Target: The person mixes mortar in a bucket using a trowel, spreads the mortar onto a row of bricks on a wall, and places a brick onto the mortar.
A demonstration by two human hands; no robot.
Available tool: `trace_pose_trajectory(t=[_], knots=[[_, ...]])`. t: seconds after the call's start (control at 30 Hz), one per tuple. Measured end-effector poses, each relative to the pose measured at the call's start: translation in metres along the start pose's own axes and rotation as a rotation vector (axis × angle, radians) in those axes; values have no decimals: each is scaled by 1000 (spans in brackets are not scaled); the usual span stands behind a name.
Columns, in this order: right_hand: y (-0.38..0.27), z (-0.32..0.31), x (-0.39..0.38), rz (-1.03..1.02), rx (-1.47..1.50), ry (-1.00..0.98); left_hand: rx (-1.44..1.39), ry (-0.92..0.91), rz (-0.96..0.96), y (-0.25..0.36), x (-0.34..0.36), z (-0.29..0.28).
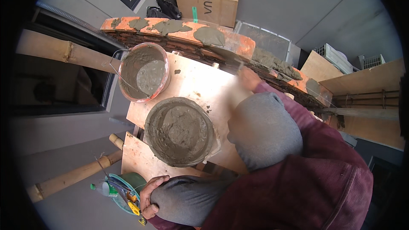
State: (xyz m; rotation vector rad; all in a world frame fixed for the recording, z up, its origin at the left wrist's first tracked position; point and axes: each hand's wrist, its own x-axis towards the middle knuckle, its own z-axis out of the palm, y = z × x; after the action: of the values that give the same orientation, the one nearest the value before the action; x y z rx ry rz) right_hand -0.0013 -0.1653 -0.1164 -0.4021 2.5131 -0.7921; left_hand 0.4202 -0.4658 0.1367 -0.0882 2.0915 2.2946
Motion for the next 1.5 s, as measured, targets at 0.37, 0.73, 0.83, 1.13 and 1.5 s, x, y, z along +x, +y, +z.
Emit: trace_pose_trajectory(t=[0.37,0.73,0.83,1.13,1.5], knots=[[-30,-62,-7,190,1185,-312,-304,223,-331,-13,9,14],[-8,-58,-44,-333,149,-57,-85,813,-888,-73,-24,-25],[-32,-24,8,-245,431,-127,-127,755,-664,-96,11,-60],[28,-98,-122,-175,193,-169,-189,639,-573,-110,20,-69],[-113,-214,-128,-680,-481,-467,-237,298,-608,-44,150,-28]])
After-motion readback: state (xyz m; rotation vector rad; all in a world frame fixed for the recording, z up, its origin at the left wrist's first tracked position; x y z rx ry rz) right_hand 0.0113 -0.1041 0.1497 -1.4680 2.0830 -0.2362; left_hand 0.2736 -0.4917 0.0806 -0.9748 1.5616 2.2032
